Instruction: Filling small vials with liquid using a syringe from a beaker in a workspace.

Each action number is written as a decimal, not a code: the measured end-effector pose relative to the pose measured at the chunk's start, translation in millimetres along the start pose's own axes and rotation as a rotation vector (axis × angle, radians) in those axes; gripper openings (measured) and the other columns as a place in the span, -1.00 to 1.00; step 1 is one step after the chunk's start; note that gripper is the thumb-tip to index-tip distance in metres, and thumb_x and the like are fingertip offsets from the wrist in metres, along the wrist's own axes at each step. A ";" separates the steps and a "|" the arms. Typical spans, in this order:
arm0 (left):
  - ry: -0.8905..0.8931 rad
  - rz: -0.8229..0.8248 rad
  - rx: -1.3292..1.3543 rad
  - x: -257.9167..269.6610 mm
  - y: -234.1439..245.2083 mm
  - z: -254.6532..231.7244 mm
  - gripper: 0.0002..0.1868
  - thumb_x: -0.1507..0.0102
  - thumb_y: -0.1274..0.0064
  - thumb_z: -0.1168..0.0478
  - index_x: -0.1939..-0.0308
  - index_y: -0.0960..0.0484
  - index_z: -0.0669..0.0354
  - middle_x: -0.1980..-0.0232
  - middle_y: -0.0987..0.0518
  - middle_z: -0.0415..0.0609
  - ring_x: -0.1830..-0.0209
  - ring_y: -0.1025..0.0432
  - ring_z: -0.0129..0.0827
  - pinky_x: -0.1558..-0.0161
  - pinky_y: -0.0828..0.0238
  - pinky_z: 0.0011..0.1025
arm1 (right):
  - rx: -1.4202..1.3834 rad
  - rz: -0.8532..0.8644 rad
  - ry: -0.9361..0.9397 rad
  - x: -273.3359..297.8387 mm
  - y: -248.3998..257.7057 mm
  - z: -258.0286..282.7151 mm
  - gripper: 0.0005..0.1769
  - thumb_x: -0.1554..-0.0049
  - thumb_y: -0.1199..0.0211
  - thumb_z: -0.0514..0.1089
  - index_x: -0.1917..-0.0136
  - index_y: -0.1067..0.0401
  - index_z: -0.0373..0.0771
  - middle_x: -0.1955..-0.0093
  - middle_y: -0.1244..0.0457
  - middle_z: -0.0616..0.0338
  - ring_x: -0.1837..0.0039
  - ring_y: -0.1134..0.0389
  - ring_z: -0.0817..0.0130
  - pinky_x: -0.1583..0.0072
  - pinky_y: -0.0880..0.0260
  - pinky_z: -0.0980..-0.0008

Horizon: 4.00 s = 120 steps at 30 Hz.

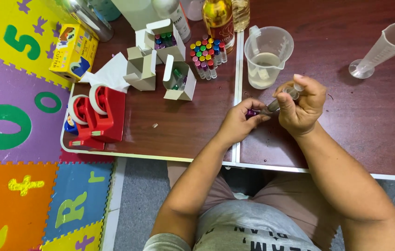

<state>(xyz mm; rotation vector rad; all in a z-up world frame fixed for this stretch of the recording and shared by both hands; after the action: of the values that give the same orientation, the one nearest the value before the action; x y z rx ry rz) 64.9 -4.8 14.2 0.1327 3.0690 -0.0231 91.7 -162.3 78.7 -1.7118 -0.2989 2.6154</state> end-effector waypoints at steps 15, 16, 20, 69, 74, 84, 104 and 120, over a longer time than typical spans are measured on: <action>-0.036 0.049 -0.228 3.3 1.3 -17.6 -0.71 -0.18 -0.34 0.22 0.03 -0.69 0.02 0.17 -0.70 -0.03 0.04 -0.57 -0.31 -0.06 -0.52 -0.29 | 0.018 0.039 0.068 -10.2 -2.9 9.6 -0.63 -0.27 -0.24 -0.49 -0.23 -0.18 -0.78 0.33 -0.25 -0.35 0.41 -0.19 0.18 0.32 -0.19 0.33; -0.035 0.045 -0.228 3.7 1.8 -18.0 -0.71 -0.18 -0.34 0.22 0.03 -0.69 0.02 0.17 -0.70 -0.03 0.04 -0.57 -0.31 -0.06 -0.52 -0.29 | 0.015 0.041 0.067 -11.0 -3.1 10.3 -0.63 -0.27 -0.24 -0.49 -0.23 -0.18 -0.78 0.33 -0.25 -0.35 0.41 -0.19 0.18 0.32 -0.19 0.33; -0.048 0.051 -0.245 5.4 2.3 -22.1 -0.73 -0.20 -0.32 0.20 0.02 -0.68 0.04 0.16 -0.70 0.00 0.03 -0.58 -0.24 -0.08 -0.51 -0.26 | 0.027 0.060 0.070 -10.3 -3.3 8.7 -0.63 -0.27 -0.24 -0.52 -0.24 -0.18 -0.79 0.32 -0.26 -0.36 0.39 -0.22 0.13 0.31 -0.21 0.30; -0.072 0.084 -0.253 4.2 1.4 -26.5 -0.75 -0.25 -0.26 0.23 0.00 -0.65 0.09 0.15 -0.69 0.09 0.02 -0.59 -0.09 -0.08 -0.49 -0.18 | 0.107 0.069 0.111 -16.5 -3.8 11.5 -0.76 -0.27 -0.33 -0.50 -0.08 -0.33 -0.78 0.38 -0.29 -0.27 0.43 -0.21 0.09 0.33 -0.20 0.26; -0.049 0.055 -0.251 4.1 3.1 -27.6 -0.77 -0.24 -0.26 0.24 0.02 -0.66 0.07 0.19 -0.69 0.03 0.07 -0.59 -0.19 -0.04 -0.50 -0.26 | 0.111 0.099 0.072 -14.4 -6.0 8.8 -0.71 -0.26 -0.36 -0.47 -0.13 -0.35 -0.75 0.36 -0.28 -0.28 0.43 -0.17 0.12 0.33 -0.19 0.23; 0.004 -0.011 0.091 1.7 8.0 -7.6 -0.75 -0.21 -0.25 0.39 0.04 -0.63 0.27 0.32 -0.53 -0.09 0.63 -0.40 -0.57 0.60 -0.36 -0.66 | 0.043 -0.092 -0.291 -14.3 1.4 -13.7 -0.70 -0.47 -0.01 -0.15 -0.27 -0.21 -0.48 0.28 -0.32 -0.19 0.46 -0.16 0.45 0.40 -0.10 0.58; 0.019 -0.045 0.222 -7.2 17.1 11.1 -0.73 -0.18 -0.32 0.36 0.07 -0.65 0.26 0.28 -0.58 -0.04 0.57 -0.41 -0.61 0.58 -0.33 -0.72 | -0.158 -0.511 -0.723 -0.7 41.7 -58.1 -0.78 -0.42 0.03 0.00 -0.21 -0.22 -0.14 0.27 -0.31 -0.20 0.50 -0.17 0.40 0.49 -0.10 0.58; -0.231 -0.097 -0.371 3.4 14.3 -28.0 -0.76 -0.20 -0.28 0.28 0.05 -0.68 0.14 0.18 -0.58 0.05 0.05 -0.53 -0.05 -0.03 -0.47 -0.24 | 0.055 -0.355 -0.249 -77.1 31.1 -9.8 -0.85 -0.42 -0.16 -0.33 -0.21 -0.24 -0.39 -0.09 -0.33 -0.29 0.17 -0.37 0.33 0.12 -0.49 0.37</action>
<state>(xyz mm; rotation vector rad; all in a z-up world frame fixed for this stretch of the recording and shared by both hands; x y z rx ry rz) 60.8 10.2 41.7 -0.0378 2.7866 0.4867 135.1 -199.3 139.9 -1.1854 -0.4774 2.5354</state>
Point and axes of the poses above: each hand's wrist, its own x-axis away from the middle knuckle, its own y-axis out of the back of the hand, z = x × y, the point moved 7 cm from there along -x, towards the middle knuckle
